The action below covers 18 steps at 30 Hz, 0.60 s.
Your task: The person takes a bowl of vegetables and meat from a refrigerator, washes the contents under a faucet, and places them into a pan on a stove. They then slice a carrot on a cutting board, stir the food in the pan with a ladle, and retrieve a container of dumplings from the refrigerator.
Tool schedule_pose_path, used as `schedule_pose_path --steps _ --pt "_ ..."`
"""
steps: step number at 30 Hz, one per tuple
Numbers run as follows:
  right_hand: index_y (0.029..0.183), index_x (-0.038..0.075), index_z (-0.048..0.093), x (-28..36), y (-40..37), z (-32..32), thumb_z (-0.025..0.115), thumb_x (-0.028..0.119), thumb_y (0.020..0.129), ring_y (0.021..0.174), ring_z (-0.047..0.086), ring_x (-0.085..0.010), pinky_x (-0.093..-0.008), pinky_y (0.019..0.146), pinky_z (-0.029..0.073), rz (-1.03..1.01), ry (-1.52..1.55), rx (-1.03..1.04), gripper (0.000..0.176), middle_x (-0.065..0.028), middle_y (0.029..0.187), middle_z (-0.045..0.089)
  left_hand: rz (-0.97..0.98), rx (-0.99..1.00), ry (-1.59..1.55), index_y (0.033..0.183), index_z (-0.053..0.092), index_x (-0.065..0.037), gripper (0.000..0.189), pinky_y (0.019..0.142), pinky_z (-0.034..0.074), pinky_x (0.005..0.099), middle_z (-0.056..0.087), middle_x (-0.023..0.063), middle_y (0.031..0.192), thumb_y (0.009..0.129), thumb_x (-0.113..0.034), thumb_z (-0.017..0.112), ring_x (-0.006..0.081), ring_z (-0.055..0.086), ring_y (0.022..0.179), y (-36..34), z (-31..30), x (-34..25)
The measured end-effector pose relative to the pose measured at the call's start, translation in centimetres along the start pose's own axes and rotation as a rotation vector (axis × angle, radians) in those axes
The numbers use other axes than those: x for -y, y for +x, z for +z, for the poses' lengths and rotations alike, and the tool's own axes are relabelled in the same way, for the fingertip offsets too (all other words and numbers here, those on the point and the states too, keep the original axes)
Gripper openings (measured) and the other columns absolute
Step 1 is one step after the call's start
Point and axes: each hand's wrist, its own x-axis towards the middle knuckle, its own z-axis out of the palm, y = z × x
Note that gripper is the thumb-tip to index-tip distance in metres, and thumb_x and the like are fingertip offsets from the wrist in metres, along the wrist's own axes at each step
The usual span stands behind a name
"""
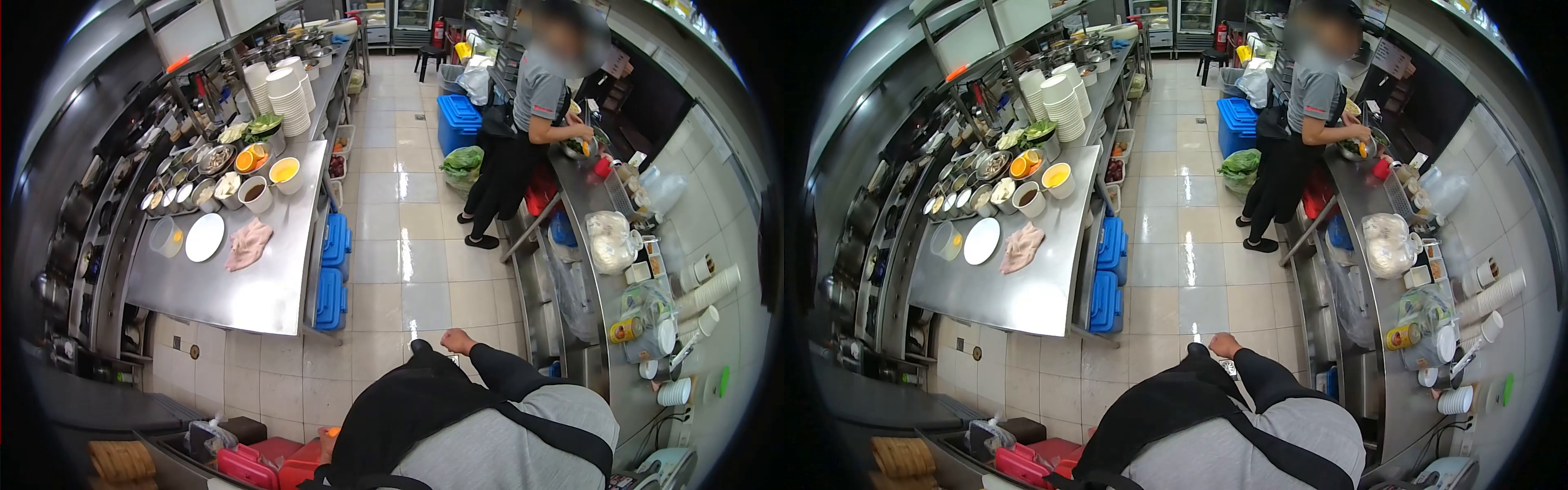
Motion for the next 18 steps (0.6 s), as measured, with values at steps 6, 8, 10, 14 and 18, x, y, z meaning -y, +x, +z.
schedule_pose_path --steps 6,8,10,14,18 --pt "0.087 0.003 0.067 7.4 -0.3 1.2 0.065 0.021 0.084 0.075 0.064 -0.0142 -0.0299 0.069 0.051 -0.164 0.123 -0.02 0.018 -0.007 0.078 0.067 0.028 0.072 0.106 0.098 0.056 -0.005 0.029 0.069 0.052 0.0307 0.059 0.0039 0.083 0.08 -0.012 0.078 0.0144 0.057 0.077 -0.9 -1.7 2.1" --pt "0.092 0.003 0.067 11.2 -0.1 0.8 0.066 0.019 0.085 0.077 0.063 -0.0127 -0.0293 0.07 0.051 -0.215 0.191 0.047 0.018 -0.0059 0.08 0.067 -0.052 0.075 -0.076 0.1 0.056 -0.004 0.032 0.068 0.053 0.0308 0.06 0.0052 0.085 0.078 -0.009 0.078 0.0146 0.059 0.078 -1.6 -1.0 2.5" --pt "0.098 0.002 0.066 16.2 -0.1 0.5 0.066 0.015 0.089 0.076 0.061 -0.0108 -0.0272 0.071 0.051 -0.233 0.298 0.185 0.015 -0.0035 0.084 0.065 -0.12 0.067 -0.261 0.103 0.056 -0.002 0.035 0.067 0.054 0.0321 0.062 0.0063 0.087 0.078 -0.012 0.078 0.0159 0.061 0.078 -1.1 -1.6 2.8" --pt "0.103 0.003 0.065 26.8 0.7 2.2 0.064 0.012 0.093 0.077 0.06 -0.01 -0.0254 0.07 0.05 -0.418 0.284 0.517 0.014 -0.0021 0.085 0.064 -0.16 -0.174 -0.036 0.119 0.053 0.001 0.06 0.073 0.056 0.0347 0.067 0.0127 0.098 0.075 -0.027 0.083 0.0191 0.065 0.085 -2.5 -0.9 0.4" --pt "0.104 0.002 0.064 38.5 1.3 3.9 0.064 0.011 0.094 0.078 0.06 -0.01 -0.026 0.072 0.05 -0.614 0.251 0.725 0.014 -0.0006 0.086 0.064 -0.203 -0.474 -0.044 0.121 0.038 -0.001 0.086 0.087 0.05 0.0404 0.055 0.0207 0.11 0.06 -0.031 0.09 0.0313 0.058 0.106 -5.6 -0.2 -6.4"
